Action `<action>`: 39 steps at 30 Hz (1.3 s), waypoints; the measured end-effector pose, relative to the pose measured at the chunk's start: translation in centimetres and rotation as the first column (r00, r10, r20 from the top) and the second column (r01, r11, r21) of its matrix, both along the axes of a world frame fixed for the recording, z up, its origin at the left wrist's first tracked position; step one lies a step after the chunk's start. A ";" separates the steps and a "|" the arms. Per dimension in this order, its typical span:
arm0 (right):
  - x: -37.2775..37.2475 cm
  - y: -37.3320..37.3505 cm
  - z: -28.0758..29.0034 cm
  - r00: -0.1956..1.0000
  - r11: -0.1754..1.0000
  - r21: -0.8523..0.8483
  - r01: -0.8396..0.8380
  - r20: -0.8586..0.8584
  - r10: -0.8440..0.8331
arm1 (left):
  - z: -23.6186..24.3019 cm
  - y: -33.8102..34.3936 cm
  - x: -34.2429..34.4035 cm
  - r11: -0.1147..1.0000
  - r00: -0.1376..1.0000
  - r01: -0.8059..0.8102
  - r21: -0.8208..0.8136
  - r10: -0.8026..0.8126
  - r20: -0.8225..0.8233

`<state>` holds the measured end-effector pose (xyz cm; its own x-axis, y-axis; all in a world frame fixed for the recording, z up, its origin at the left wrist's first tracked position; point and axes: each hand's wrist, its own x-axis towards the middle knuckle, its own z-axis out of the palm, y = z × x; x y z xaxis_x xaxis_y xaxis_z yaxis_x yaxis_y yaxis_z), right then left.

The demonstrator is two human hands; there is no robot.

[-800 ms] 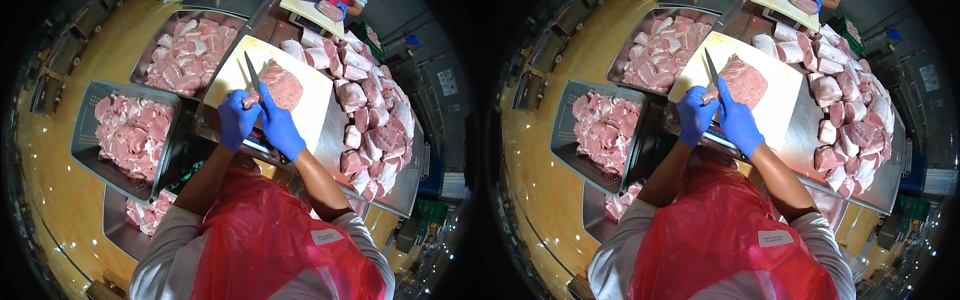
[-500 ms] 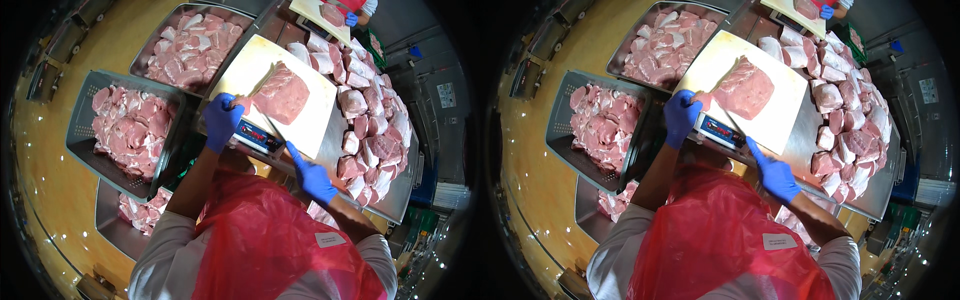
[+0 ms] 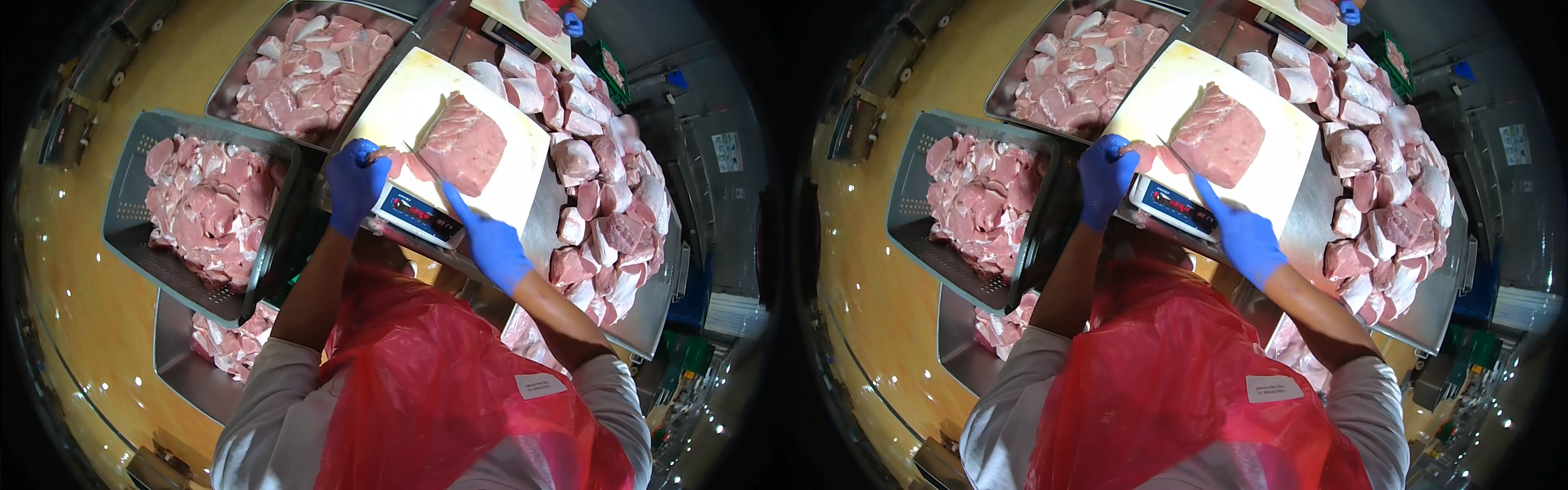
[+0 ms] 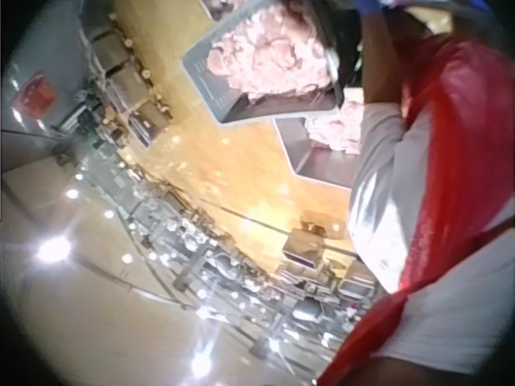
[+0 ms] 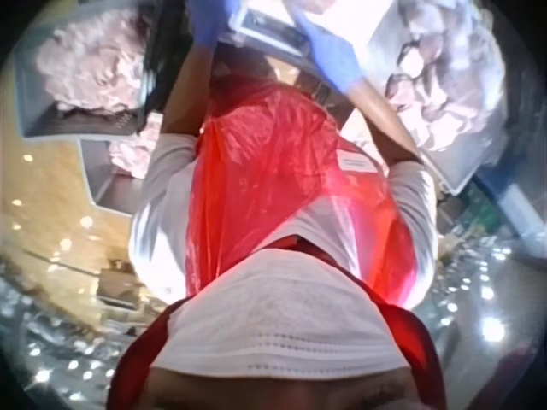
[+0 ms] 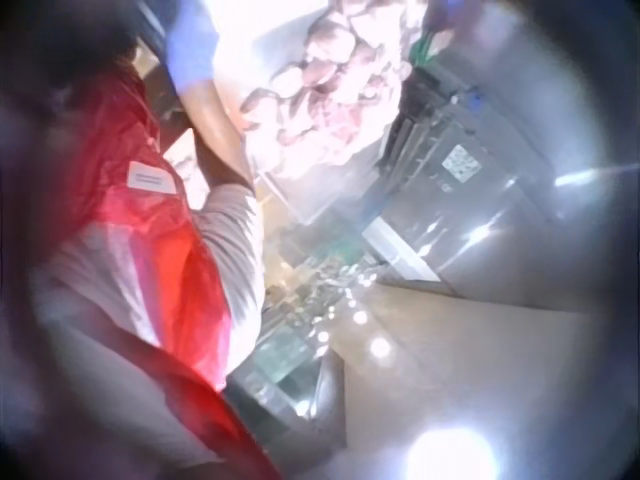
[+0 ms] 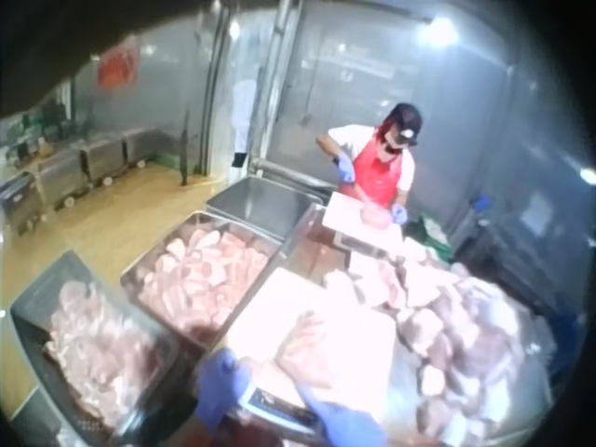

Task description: The person cuts raw meat pieces on a cutting board using a knife, trims fat, and places the cut pieces into a gray basket. The person repeatedly picks up new pieces from a tray, cuts them, and transfers the trimmed portions to the basket.

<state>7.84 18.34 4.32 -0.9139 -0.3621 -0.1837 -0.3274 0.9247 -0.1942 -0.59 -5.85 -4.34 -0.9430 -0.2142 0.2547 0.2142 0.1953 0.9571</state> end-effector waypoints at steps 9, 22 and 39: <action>3.6 4.8 4.2 0.977 0.975 0.222 -0.018 0.211 -0.030 | 0.5 -1.5 2.4 0.992 0.987 0.018 0.121 -0.037 0.154; -1.7 -1.4 -1.1 0.998 0.988 -0.151 0.043 -0.031 -0.048 | 2.4 -6.2 2.4 0.877 0.949 0.063 0.476 -0.200 0.243; 1.5 4.2 3.5 0.991 0.966 -0.244 0.084 -0.085 -0.107 | 2.8 5.7 3.0 0.773 0.938 -0.014 -0.634 -0.209 -0.276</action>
